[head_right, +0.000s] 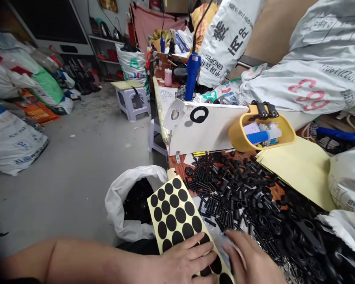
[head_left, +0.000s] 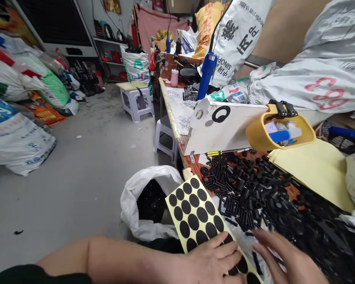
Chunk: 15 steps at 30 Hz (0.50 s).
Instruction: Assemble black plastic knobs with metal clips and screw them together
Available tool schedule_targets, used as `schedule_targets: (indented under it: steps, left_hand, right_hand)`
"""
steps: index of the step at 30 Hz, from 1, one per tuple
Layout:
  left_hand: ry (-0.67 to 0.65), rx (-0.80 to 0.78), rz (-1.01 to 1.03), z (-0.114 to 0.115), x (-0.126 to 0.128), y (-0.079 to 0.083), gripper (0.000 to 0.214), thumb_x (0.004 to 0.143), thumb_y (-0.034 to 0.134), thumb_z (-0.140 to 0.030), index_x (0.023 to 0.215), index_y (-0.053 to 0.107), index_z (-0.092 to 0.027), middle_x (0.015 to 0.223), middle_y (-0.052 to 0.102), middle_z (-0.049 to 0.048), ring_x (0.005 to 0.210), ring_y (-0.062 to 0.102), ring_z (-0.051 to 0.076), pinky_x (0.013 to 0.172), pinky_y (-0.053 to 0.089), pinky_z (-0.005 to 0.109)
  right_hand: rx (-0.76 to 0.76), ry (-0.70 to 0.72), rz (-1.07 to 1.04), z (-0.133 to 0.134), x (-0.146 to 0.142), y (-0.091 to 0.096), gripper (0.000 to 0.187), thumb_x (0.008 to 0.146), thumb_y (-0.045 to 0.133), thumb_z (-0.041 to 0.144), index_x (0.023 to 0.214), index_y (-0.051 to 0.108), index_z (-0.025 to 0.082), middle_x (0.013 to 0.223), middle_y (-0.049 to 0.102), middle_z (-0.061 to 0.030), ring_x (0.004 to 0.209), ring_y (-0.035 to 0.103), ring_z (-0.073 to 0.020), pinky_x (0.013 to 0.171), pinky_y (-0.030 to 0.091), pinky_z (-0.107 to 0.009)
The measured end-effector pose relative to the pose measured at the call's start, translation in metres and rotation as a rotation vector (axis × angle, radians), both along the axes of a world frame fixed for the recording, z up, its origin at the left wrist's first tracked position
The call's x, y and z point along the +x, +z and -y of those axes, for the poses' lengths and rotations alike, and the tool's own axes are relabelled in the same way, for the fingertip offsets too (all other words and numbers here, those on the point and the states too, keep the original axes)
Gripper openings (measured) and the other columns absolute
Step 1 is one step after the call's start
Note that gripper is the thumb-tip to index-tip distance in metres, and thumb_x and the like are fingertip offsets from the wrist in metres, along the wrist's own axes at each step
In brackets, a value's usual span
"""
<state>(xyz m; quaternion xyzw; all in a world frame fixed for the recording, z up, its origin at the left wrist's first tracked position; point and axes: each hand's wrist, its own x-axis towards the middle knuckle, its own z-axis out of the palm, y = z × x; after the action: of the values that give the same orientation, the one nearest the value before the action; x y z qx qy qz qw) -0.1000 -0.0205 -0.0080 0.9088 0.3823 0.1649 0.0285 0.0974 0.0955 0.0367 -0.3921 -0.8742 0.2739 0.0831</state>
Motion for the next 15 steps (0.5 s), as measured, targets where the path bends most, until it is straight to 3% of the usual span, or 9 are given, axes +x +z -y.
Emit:
schedule_targets:
  steps: [1,4,7,10,15]
  left_hand:
    - [-0.019,0.009,-0.004,-0.003,0.002,-0.002,0.038,0.093,0.047,-0.037,0.123,0.063,-0.019,0.132,0.062,0.0141,0.134,0.046,0.029,0.114,0.033,0.046]
    - [-0.040,0.012,-0.018,-0.006,0.010,-0.012,0.038,0.091,0.051,-0.041,0.119,0.066,-0.021,0.129,0.064,0.0120,0.132,0.049,0.029,0.111,0.036,0.046]
    - [-0.028,-0.017,-0.042,-0.001,0.011,-0.017,0.036,0.092,0.050,-0.037,0.119,0.067,-0.020,0.132,0.063,0.0117,0.129,0.053,0.028,0.110,0.039,0.046]
    - [-0.047,-0.074,0.025,0.007,0.002,-0.005,0.041,0.093,0.049,-0.036,0.125,0.061,-0.014,0.134,0.060,0.0166,0.132,0.050,0.031,0.113,0.034,0.047]
    - [-0.087,-0.304,0.157,0.007,-0.012,0.020,0.056,0.097,0.040,-0.047,0.134,0.052,-0.007,0.146,0.046,0.0229,0.141,0.036,0.033,0.119,0.023,0.047]
  right_hand:
    - [0.147,0.065,-0.073,-0.008,-0.026,-0.003,0.030,0.086,0.054,0.044,0.112,0.060,0.057,0.109,0.071,0.0021,0.100,0.069,-0.0299,0.079,0.062,-0.047]
    - [0.506,0.293,-0.128,-0.031,-0.110,-0.014,0.040,0.093,0.040,0.025,0.127,0.060,0.031,0.130,0.064,-0.0047,0.122,0.060,-0.0250,0.101,0.053,-0.047]
    - [0.554,0.354,-0.083,-0.048,-0.162,-0.031,0.036,0.093,0.044,0.026,0.124,0.063,0.030,0.134,0.062,-0.0037,0.131,0.051,-0.0285,0.107,0.042,-0.058]
    - [0.570,0.336,-0.043,-0.058,-0.161,-0.046,0.036,0.094,0.046,0.029,0.126,0.060,0.034,0.140,0.056,-0.0015,0.131,0.051,-0.0271,0.112,0.035,-0.059]
    - [0.581,0.206,0.019,-0.084,-0.097,-0.048,0.034,0.093,0.046,0.023,0.121,0.063,0.032,0.135,0.061,-0.0054,0.131,0.052,-0.0264,0.116,0.030,-0.056]
